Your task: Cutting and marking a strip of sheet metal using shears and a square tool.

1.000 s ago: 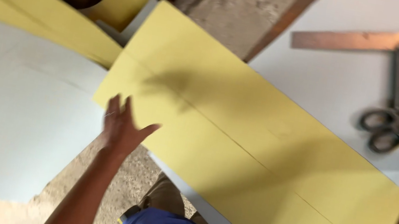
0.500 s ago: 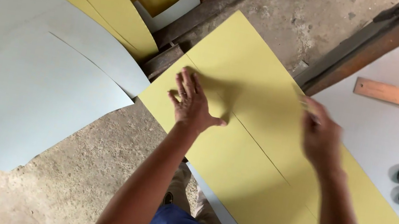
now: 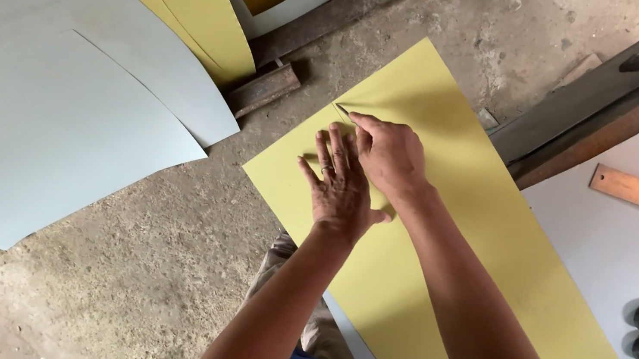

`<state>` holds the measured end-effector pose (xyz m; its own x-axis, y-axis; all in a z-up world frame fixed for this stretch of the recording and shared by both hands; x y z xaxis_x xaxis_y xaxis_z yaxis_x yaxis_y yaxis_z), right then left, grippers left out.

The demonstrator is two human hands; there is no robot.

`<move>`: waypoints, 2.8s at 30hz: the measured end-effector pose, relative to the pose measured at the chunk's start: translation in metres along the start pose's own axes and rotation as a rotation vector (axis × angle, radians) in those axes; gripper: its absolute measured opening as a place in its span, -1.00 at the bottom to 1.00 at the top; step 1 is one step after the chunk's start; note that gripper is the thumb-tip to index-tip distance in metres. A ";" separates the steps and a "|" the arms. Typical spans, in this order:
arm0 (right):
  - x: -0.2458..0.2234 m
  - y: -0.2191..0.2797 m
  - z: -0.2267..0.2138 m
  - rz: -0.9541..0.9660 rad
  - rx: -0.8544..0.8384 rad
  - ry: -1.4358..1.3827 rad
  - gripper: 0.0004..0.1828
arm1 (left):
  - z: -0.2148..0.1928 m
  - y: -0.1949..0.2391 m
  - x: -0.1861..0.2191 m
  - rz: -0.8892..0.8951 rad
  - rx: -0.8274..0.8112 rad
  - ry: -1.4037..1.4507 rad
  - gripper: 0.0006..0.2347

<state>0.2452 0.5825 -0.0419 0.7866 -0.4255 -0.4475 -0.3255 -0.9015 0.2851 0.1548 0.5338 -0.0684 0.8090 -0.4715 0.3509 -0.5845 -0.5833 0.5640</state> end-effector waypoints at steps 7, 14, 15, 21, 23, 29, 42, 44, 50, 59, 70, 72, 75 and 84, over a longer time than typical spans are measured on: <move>-0.016 -0.006 -0.002 0.023 -0.096 0.096 -0.71 | -0.004 -0.002 0.002 -0.002 -0.033 0.018 0.32; -0.017 -0.007 0.009 0.003 -0.226 0.414 -0.63 | -0.002 -0.004 0.002 -0.002 -0.050 0.036 0.33; -0.017 -0.005 0.005 0.006 -0.222 0.413 -0.63 | -0.003 -0.005 0.002 0.001 -0.048 0.033 0.33; 0.007 0.019 0.008 0.054 -0.349 0.530 -0.62 | 0.003 -0.005 0.005 -0.018 -0.050 -0.007 0.32; 0.011 0.019 0.007 0.028 -0.283 0.430 -0.63 | 0.005 -0.009 0.002 -0.023 -0.027 -0.016 0.32; -0.020 -0.003 0.014 0.100 -0.321 0.433 -0.68 | -0.004 -0.006 0.003 -0.031 -0.082 -0.017 0.33; -0.002 0.000 0.014 0.070 -0.317 0.427 -0.58 | 0.001 -0.006 0.006 -0.029 -0.057 -0.042 0.35; -0.005 -0.010 0.022 0.071 -0.302 0.367 -0.58 | -0.001 -0.005 0.006 -0.039 -0.036 0.004 0.34; 0.018 0.027 -0.009 0.132 -0.477 0.442 -0.69 | 0.013 -0.013 0.003 -0.066 0.003 -0.019 0.36; 0.115 0.150 -0.065 0.120 -0.369 0.376 -0.57 | 0.019 -0.016 -0.003 -0.077 0.022 -0.055 0.44; 0.168 0.198 -0.077 0.150 -0.202 0.200 -0.67 | 0.050 0.005 0.005 -0.116 0.135 -0.116 0.38; 0.165 0.200 -0.078 0.058 -0.054 0.067 -0.73 | 0.082 0.033 0.031 -0.146 0.177 -0.102 0.34; 0.153 0.187 -0.079 0.061 0.098 0.009 -0.82 | 0.122 0.075 0.119 0.025 0.214 -0.289 0.21; 0.136 0.155 -0.049 0.173 0.022 0.008 -0.82 | 0.162 0.117 0.231 0.237 0.043 -0.030 0.16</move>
<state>0.3277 0.3882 -0.0170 0.7222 -0.5735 -0.3866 -0.4676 -0.8167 0.3380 0.2632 0.2496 -0.0428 0.6471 -0.6180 0.4466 -0.7605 -0.4814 0.4358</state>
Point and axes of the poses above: each hand's wrist, its own y-axis away from the middle knuckle, its own z-axis out of the palm, x = y × z, the point moved 7 cm from there along -y, towards the middle knuckle, and after that the axes turned 15 degrees about z, right-handed, at the moved point
